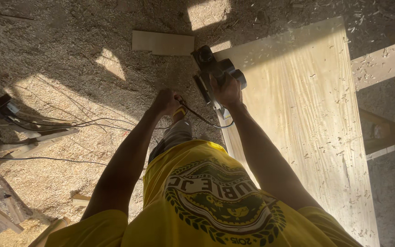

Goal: The person measures a plywood panel with a tape measure, repositions the panel on wooden supports, and uses an electric hand planer to plane the panel's edges and surface, producing wood shavings. They lift and turn the panel to plane different edges and run the planer along the wood repeatedly.

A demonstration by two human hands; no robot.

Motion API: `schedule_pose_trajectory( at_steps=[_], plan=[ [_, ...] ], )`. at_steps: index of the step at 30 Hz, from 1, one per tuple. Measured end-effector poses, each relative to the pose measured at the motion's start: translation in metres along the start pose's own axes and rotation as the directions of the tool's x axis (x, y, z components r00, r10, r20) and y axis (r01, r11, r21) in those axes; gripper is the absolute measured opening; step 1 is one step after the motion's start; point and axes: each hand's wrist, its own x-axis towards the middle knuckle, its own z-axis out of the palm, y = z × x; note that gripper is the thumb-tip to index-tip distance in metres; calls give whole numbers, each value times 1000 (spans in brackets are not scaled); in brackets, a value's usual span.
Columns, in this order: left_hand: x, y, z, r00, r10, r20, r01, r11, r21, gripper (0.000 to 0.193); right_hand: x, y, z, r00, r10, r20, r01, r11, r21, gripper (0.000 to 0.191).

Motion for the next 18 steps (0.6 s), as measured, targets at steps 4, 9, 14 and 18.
schedule_pose_trajectory(
  at_steps=[4, 9, 14, 18],
  plan=[
    [8, -7, -17, 999, 30, -25, -29, 999, 39, 8, 29, -4, 13, 1000, -1, -5, 1, 1000, -1, 35],
    [14, -17, -38, 996, -74, 45, 76, 996, -46, 26, 73, -17, 25, 1000, -28, -9, 28, 999, -27, 37],
    [26, -30, -42, 996, -67, 63, 61, 993, 101, 17, 100, -27, 23, 994, -97, -45, 100, 992, 76, 34],
    [37, -26, -38, 983, 7, 186, -60, 956, 287, 21, 85, -17, 1, 990, 86, -114, -86, 996, 6, 47]
  ],
)
